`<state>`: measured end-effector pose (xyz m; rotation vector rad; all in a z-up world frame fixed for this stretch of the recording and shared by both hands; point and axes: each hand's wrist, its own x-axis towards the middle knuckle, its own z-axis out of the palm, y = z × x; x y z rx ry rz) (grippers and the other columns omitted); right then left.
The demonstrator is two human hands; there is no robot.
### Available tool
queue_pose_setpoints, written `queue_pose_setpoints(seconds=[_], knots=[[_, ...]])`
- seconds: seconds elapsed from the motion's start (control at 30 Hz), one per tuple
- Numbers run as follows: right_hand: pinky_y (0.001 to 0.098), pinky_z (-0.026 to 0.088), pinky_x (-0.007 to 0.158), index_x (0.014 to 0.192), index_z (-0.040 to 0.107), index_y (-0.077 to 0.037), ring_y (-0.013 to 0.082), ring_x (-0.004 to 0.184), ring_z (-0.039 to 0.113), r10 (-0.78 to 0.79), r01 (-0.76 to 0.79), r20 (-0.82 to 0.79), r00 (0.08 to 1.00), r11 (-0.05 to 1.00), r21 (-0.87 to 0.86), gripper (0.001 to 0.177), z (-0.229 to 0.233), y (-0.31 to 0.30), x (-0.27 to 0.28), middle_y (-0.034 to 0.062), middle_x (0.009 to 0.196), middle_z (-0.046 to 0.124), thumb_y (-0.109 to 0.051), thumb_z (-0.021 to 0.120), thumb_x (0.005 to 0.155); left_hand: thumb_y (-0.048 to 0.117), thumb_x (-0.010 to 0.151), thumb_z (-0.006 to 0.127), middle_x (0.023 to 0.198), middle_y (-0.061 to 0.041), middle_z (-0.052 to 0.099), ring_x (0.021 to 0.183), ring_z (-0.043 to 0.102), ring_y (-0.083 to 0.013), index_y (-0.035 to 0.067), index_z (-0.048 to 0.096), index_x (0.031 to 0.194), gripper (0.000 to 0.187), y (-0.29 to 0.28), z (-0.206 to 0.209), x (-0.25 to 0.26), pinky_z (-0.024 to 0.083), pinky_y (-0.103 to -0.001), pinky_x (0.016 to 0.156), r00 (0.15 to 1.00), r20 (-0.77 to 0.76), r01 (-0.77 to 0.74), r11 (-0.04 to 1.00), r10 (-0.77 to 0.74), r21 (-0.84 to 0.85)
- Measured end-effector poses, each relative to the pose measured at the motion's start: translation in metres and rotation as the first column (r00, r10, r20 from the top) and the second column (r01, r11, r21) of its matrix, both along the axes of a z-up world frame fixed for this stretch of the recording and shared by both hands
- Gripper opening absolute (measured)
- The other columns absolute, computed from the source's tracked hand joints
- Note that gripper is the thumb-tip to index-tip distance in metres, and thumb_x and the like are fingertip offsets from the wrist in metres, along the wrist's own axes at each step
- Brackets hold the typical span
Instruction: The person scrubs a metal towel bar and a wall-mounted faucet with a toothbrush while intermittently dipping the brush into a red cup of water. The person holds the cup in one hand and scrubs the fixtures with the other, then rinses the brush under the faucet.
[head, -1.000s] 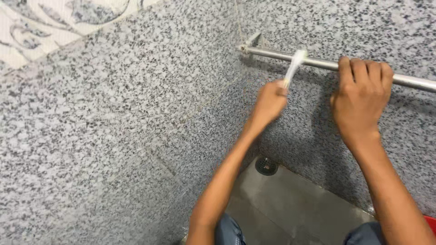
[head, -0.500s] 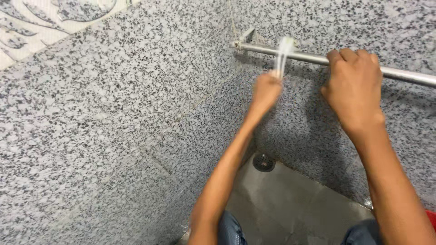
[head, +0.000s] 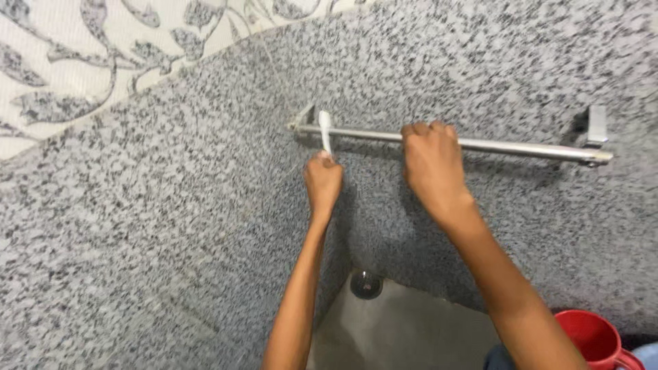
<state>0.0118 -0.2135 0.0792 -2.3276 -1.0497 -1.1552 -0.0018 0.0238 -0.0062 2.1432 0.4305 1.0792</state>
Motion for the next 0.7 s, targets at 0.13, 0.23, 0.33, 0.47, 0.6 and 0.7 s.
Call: queue_pose_setpoints(seconds=[0.13, 0.23, 0.33, 0.47, 0.6, 0.7], knots=[[0.0455, 0.049, 0.090, 0.107, 0.071, 0.000, 0.0359, 0.097, 0.065, 0.001, -0.001, -0.021, 1.000, 1.000, -0.004, 0.034, 0.010, -0.003, -0.002, 0.0179, 0.100, 0.071, 0.005, 0.071, 0.073, 0.019, 0.107, 0.053, 0.065, -0.018, 0.056, 0.062, 0.054, -0.0235, 0.000, 0.062, 0.081, 0.034, 0.003, -0.014, 0.035, 0.044, -0.040, 0.059, 0.891, -0.008, 0.450, 0.881, -0.454, 0.146], [0.0496, 0.047, 0.091, 0.105, 0.071, 0.000, 0.0391, 0.099, 0.063, 0.087, -0.088, -0.087, 0.992, 0.996, -0.011, 0.040, 0.005, -0.010, -0.003, 0.0208, 0.099, 0.069, -0.003, 0.079, 0.066, 0.017, 0.092, 0.058, 0.060, -0.013, 0.057, 0.050, 0.056, -0.0208, 0.001, 0.066, 0.082, 0.020, 0.016, -0.023, 0.030, 0.040, -0.042, 0.047, 0.974, -0.055, 0.209, 0.968, -0.218, -0.138], [0.0488, 0.047, 0.097, 0.114, 0.072, -0.002, 0.0370, 0.104, 0.064, 0.106, -0.106, 0.014, 0.994, 0.993, 0.045, 0.043, 0.001, -0.012, -0.006, 0.0167, 0.105, 0.071, -0.001, 0.079, 0.071, 0.017, 0.091, 0.059, 0.060, -0.010, 0.063, 0.050, 0.060, -0.0192, 0.002, 0.068, 0.083, 0.019, 0.026, -0.017, 0.007, 0.044, -0.041, 0.047, 0.991, 0.013, 0.135, 0.989, -0.134, -0.063], [0.0487, 0.046, 0.094, 0.111, 0.072, 0.000, 0.0376, 0.100, 0.064, 0.065, -0.067, -0.065, 0.996, 0.997, -0.029, 0.044, 0.015, -0.009, -0.006, 0.0184, 0.100, 0.070, -0.002, 0.081, 0.068, 0.013, 0.102, 0.053, 0.061, -0.007, 0.042, 0.048, 0.039, -0.0217, 0.002, 0.053, 0.086, 0.020, 0.017, -0.002, 0.009, 0.028, -0.041, 0.044, 0.733, -0.102, 0.602, 0.712, -0.672, -0.360], [0.0484, 0.046, 0.095, 0.116, 0.071, 0.001, 0.0378, 0.100, 0.063, 0.086, -0.087, -0.041, 0.995, 0.996, -0.031, 0.045, 0.003, -0.013, -0.011, 0.0184, 0.099, 0.070, -0.004, 0.082, 0.072, 0.014, 0.097, 0.060, 0.062, -0.003, 0.055, 0.052, 0.052, -0.0170, 0.005, 0.064, 0.079, 0.020, 0.025, -0.030, 0.018, 0.041, -0.037, 0.048, 0.996, 0.063, 0.068, 0.995, -0.064, -0.076], [0.0488, 0.046, 0.093, 0.112, 0.071, 0.001, 0.0391, 0.100, 0.062, 0.120, -0.120, -0.001, 0.993, 0.993, 0.007, 0.045, 0.006, -0.015, -0.012, 0.0185, 0.098, 0.069, -0.004, 0.083, 0.069, 0.003, 0.094, 0.055, 0.067, -0.005, 0.056, 0.057, 0.051, -0.0194, 0.005, 0.062, 0.084, 0.012, 0.040, -0.026, 0.024, 0.040, -0.040, 0.051, 0.963, 0.058, 0.270, 0.952, -0.264, -0.146]])
